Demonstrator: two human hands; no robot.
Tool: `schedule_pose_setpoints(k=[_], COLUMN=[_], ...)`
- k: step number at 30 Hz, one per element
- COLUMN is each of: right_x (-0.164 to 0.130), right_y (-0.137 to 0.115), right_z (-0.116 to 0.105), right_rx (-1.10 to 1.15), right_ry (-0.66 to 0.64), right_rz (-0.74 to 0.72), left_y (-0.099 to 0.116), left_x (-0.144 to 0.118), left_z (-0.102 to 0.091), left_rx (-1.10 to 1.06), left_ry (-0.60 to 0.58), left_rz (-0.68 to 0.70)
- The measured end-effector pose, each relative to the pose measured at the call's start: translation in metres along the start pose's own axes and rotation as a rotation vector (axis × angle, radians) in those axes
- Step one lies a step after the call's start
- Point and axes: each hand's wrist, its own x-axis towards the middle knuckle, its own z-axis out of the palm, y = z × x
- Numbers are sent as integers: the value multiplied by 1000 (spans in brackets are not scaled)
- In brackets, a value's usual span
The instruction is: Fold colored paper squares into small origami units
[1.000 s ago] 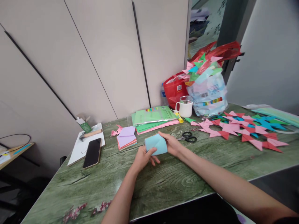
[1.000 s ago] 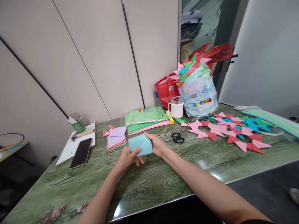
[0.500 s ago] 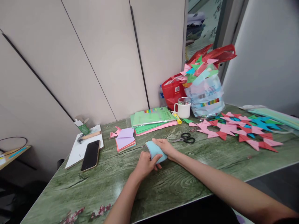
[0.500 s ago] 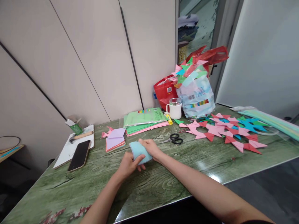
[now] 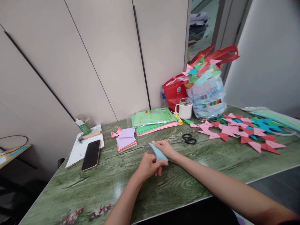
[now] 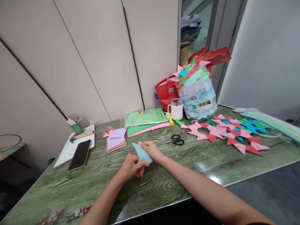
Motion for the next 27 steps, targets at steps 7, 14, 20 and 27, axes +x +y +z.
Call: schedule_pose_setpoints(k=[7,14,20,27], right_x=[10,9,6,4], right_y=[-1,-11,-17,-15], right_z=[-11,-18,-14,-16], right_rx=[56,105,318,159], right_ry=[271,319,158,26], right_rz=[-57,-139,13,-158], left_y=[-3,-13,-11,-14], left_x=[8,17,16,16], left_z=[2,0,-4,-7], left_rx=[-109,-279,-470,-503], left_ry=[156,238,233,335], left_rz=[-74,-76,-103,-84])
